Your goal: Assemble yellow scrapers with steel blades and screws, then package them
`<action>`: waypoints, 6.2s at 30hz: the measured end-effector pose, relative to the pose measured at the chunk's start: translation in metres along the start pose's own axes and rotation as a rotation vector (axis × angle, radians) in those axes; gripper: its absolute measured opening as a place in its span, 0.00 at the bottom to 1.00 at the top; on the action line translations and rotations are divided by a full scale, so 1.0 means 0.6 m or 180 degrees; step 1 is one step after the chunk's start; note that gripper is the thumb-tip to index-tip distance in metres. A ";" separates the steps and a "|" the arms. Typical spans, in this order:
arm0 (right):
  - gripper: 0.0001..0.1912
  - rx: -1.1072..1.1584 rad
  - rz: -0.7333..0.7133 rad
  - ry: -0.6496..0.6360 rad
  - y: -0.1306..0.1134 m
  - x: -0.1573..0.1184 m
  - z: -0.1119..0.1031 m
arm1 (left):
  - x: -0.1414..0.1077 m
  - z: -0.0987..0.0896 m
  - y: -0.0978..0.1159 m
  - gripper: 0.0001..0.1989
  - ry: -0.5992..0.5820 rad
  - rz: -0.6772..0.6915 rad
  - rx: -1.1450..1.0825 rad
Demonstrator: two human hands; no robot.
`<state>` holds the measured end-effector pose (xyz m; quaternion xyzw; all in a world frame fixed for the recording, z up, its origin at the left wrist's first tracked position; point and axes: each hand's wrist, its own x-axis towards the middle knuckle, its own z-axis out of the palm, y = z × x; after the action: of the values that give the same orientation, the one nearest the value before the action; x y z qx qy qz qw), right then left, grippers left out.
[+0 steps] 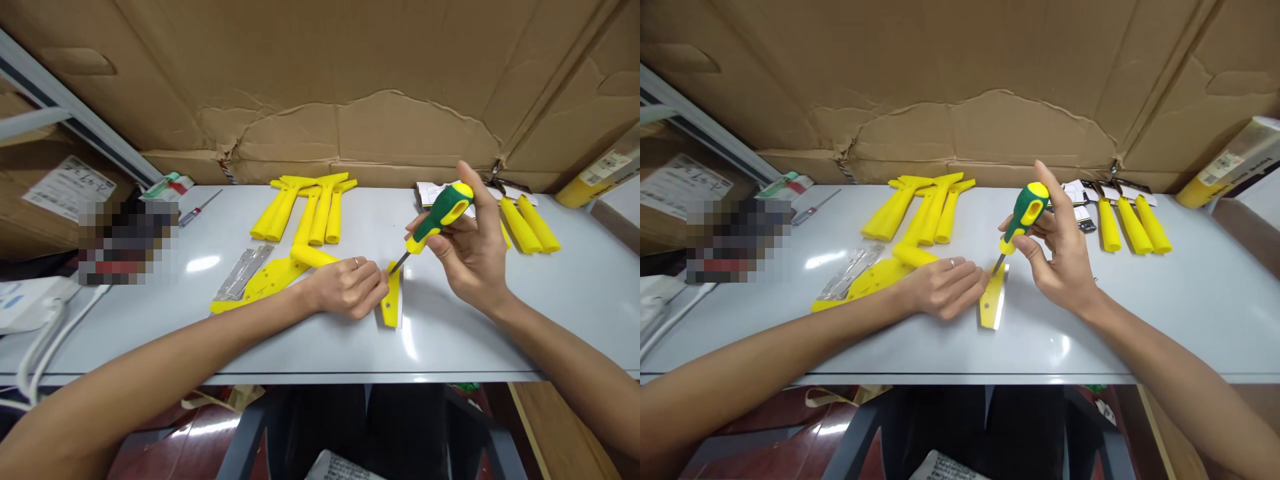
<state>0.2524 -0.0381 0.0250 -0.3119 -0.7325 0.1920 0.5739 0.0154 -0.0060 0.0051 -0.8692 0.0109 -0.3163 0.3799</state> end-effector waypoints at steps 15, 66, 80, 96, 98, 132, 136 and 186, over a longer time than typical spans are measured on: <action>0.39 0.0129 -0.0021 -0.0162 0.000 -0.002 -0.004 | 0.003 -0.004 -0.001 0.09 -0.0059 -0.0014 -0.0066; 0.46 -0.0874 -0.1017 0.1014 -0.010 -0.009 0.021 | 0.002 0.003 0.001 0.11 0.0144 -0.0102 -0.0063; 0.43 -0.1311 -0.1185 0.1686 -0.050 0.020 0.007 | -0.002 0.009 0.009 0.11 0.0053 -0.0023 -0.0222; 0.39 -0.0149 -0.0214 0.0412 -0.009 0.003 0.010 | 0.001 0.003 0.002 0.08 0.0053 0.0020 -0.0104; 0.38 -0.0116 -0.0263 0.0401 -0.008 0.002 0.010 | 0.001 0.002 0.002 0.08 0.0037 0.0022 -0.0129; 0.36 0.0207 -0.0522 -0.0036 -0.005 0.001 0.003 | 0.005 -0.003 -0.001 0.08 0.0002 -0.0008 -0.0187; 0.31 0.0429 -0.0461 -0.0178 -0.012 0.005 0.000 | 0.006 -0.004 -0.001 0.10 0.0010 -0.0012 -0.0127; 0.40 -0.0918 -0.0481 0.0331 0.022 -0.008 -0.006 | -0.016 0.018 0.006 0.18 -0.1130 -0.0591 -0.0758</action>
<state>0.2594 -0.0320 0.0142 -0.3445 -0.7431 0.0248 0.5731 0.0145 0.0013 -0.0080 -0.9472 -0.0988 -0.1886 0.2398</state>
